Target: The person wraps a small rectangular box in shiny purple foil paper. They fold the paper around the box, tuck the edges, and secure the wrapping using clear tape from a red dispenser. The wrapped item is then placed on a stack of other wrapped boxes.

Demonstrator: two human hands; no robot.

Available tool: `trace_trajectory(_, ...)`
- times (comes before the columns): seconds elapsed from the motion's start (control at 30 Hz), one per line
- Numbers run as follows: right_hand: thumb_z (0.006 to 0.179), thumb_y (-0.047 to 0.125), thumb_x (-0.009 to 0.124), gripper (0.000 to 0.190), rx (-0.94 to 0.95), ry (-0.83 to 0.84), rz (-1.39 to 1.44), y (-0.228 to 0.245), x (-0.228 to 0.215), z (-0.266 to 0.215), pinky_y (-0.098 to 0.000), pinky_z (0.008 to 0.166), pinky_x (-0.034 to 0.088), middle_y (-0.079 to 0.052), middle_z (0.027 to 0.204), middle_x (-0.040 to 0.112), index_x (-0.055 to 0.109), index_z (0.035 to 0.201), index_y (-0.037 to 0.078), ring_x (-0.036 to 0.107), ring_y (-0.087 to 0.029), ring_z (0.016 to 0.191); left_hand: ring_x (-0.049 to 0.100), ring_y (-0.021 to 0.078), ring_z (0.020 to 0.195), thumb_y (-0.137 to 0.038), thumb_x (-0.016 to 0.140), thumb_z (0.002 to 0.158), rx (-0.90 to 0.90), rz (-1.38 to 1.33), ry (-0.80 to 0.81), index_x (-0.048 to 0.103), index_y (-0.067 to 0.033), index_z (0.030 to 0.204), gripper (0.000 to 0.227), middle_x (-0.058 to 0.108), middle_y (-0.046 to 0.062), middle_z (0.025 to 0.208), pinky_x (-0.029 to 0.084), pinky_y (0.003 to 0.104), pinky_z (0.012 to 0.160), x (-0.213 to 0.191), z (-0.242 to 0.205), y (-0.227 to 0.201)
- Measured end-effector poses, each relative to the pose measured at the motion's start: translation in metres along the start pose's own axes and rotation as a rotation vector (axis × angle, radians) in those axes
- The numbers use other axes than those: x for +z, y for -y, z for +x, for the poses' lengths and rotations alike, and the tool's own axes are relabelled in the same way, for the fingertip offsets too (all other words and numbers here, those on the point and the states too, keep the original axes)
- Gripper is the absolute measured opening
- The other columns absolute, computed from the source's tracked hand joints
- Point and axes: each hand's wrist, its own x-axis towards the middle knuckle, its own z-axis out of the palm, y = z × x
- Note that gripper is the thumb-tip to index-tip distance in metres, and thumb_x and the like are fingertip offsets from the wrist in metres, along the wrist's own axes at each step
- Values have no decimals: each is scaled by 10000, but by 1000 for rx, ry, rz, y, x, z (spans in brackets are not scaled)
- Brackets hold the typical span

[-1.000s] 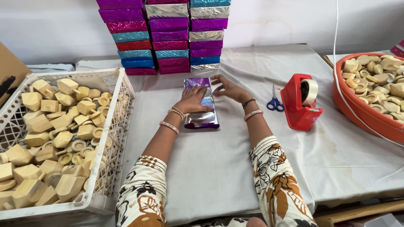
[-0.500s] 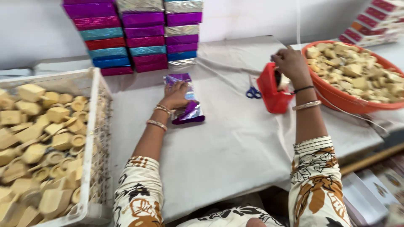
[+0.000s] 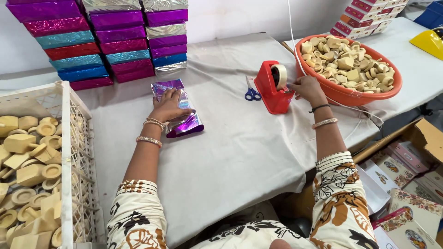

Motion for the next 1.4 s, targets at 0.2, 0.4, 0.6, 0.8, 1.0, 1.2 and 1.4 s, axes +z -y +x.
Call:
trace_trajectory(0.2, 916, 136, 745, 224, -29, -18, 133, -25, 10, 17, -300, 662, 629, -113, 850, 738, 718, 934, -85, 729, -155, 732, 55, 225, 1583, -798, 657, 706, 0, 2, 6, 259, -209, 1606, 1147, 133, 27, 1709, 56, 635, 1233, -1, -1, -1)
trace_trajectory(0.4, 948, 163, 732, 196, 4, 40, 437, -42, 16, 24, -311, 736, 629, -36, 907, 686, 687, 997, -22, 690, -142, 822, 51, 220, 1594, -485, 649, 796, 22, 25, -9, 237, -223, 1636, 972, 119, 15, 1730, 62, 650, 1228, 20, 22, 19)
trace_trajectory(0.6, 976, 160, 707, 153, 17, 20, 523, -42, 21, 20, -281, 752, 558, 13, 943, 671, 656, 1047, 34, 640, -97, 848, 44, 219, 1588, -551, 652, 835, 1, 9, 13, 237, -219, 1617, 945, 124, 13, 1713, 73, 649, 1232, -1, -2, -1)
trace_trajectory(0.8, 996, 135, 702, 155, -62, -65, 593, -51, 26, 14, -225, 679, 524, 3, 924, 669, 627, 1094, 41, 615, -76, 782, 44, 212, 1590, -533, 664, 825, -11, -9, 25, 246, -210, 1611, 947, 125, 9, 1714, 76, 646, 1235, 2, 1, 0)
trace_trajectory(1.0, 951, 33, 688, 306, -16, -160, 787, -53, 45, -18, -264, 623, 576, -54, 882, 657, 473, 1170, 33, 649, -119, 698, 43, 208, 1587, -425, 670, 808, -1, -18, 12, 230, -216, 1625, 951, 125, 9, 1717, 83, 647, 1228, 6, 6, 4)
trace_trajectory(1.2, 1004, 76, 667, 202, 56, -149, 1046, -71, 69, -23, -276, 705, 610, -74, 933, 686, 548, 1143, -11, 676, -144, 754, 36, 221, 1589, -483, 660, 838, -2, -37, 9, 239, -205, 1620, 931, 123, 14, 1718, 70, 648, 1233, -1, -2, -3)
trace_trajectory(1.4, 1028, 102, 666, 119, 61, -112, 1243, -89, 85, -17, -272, 793, 626, -57, 965, 694, 623, 1082, 6, 688, -144, 832, 43, 222, 1586, -529, 680, 810, -8, -30, 10, 246, -206, 1617, 971, 114, 14, 1722, 71, 647, 1233, 1, 0, 0)
